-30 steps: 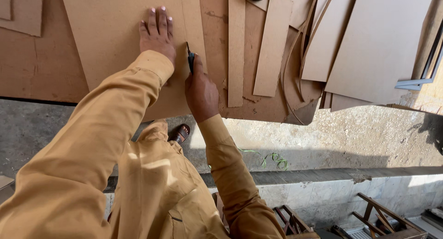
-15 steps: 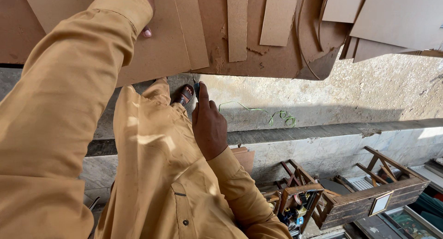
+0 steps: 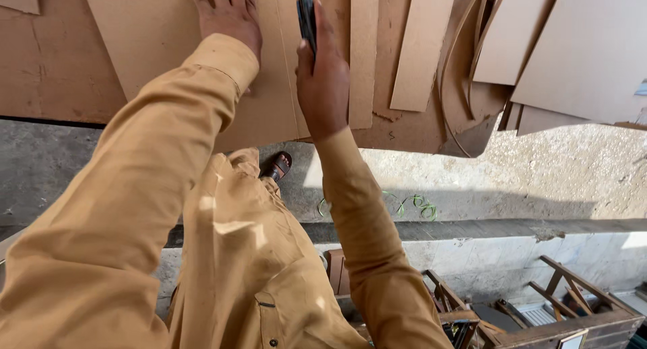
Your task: The person uses a utility knife to cut rectangular pieces from a large sheet of cardboard on a workbench. They repeatedly score and snap the material, then trim the edges to size. The cut pieces are stacked on the table.
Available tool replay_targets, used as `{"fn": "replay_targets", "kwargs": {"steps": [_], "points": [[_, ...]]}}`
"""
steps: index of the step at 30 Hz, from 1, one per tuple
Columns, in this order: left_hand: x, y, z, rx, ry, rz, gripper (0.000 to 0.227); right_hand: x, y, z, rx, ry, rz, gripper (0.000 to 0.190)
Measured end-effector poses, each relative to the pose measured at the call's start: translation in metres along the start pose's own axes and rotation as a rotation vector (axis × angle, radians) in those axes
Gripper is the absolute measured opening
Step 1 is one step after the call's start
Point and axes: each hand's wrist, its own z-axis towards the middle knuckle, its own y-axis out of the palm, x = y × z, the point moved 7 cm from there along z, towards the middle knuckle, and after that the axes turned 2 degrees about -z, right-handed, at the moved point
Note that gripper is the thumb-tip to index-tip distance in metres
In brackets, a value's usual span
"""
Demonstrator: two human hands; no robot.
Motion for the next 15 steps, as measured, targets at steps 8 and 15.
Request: {"fn": "replay_targets", "kwargs": {"steps": [8,15], "points": [[0.003,0.017,0.008,0.079,-0.021,-0.035,0.082,0.026,0.099,0.108,0.095,-0.092,-0.162,0.013],[0.003,0.008,0.004,0.024,-0.027,-0.016,0.087,0.040,0.116,0.115,0.055,-0.091,-0.219,0.015]]}}
